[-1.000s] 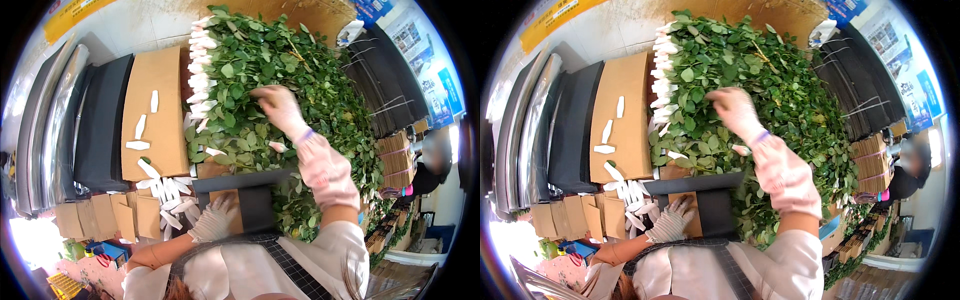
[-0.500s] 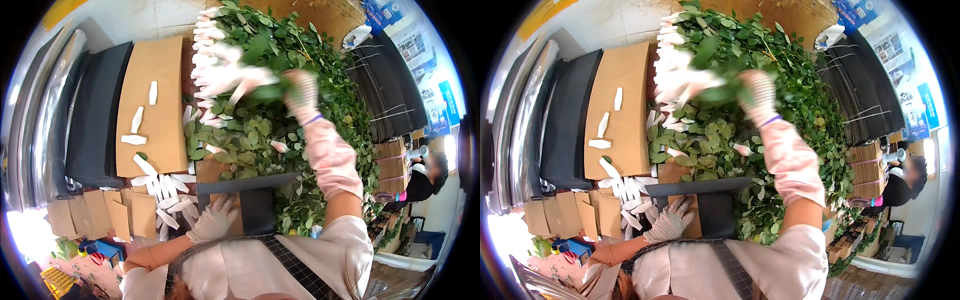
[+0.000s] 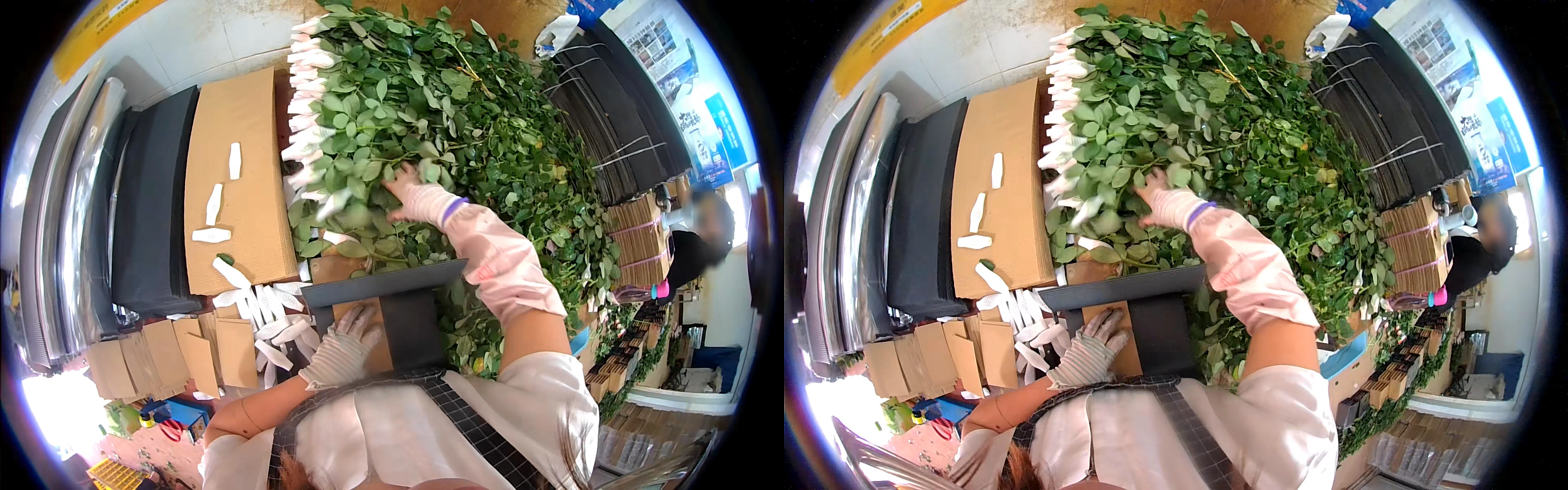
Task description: The person picks up pink roses from a large pile, places them individually into a black corrugated box, secures them with a cardboard insert, wraps the box in clear plastic, and staples it closed.
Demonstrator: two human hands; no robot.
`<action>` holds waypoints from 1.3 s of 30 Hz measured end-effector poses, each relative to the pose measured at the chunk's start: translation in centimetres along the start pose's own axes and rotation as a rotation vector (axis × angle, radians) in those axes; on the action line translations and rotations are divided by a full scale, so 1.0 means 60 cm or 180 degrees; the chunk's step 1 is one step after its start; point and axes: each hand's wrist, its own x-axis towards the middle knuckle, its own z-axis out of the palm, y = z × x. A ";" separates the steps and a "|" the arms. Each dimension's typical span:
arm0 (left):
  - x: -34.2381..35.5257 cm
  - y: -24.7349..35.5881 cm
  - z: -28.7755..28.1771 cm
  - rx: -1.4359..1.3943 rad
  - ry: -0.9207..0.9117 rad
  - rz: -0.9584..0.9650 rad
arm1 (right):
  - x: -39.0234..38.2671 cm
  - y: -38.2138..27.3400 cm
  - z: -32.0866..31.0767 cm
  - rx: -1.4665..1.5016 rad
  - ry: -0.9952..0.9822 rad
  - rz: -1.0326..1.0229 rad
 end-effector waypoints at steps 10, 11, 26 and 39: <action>0.003 0.008 -0.015 -0.0505 -0.0130 -0.0123 | -0.169 0.042 -0.045 0.0876 -0.0403 0.0672; 0.002 0.008 -0.011 -0.0441 -0.0060 -0.0086 | -0.163 0.047 -0.058 0.1397 0.0041 0.1068; 0.001 0.012 -0.012 -0.0111 -0.0106 -0.0089 | -0.190 0.123 -0.132 -0.0092 0.2351 0.0085; 0.003 0.029 -0.049 -0.0043 -0.0495 -0.0319 | -0.334 0.085 -0.194 0.0952 0.2620 -0.0217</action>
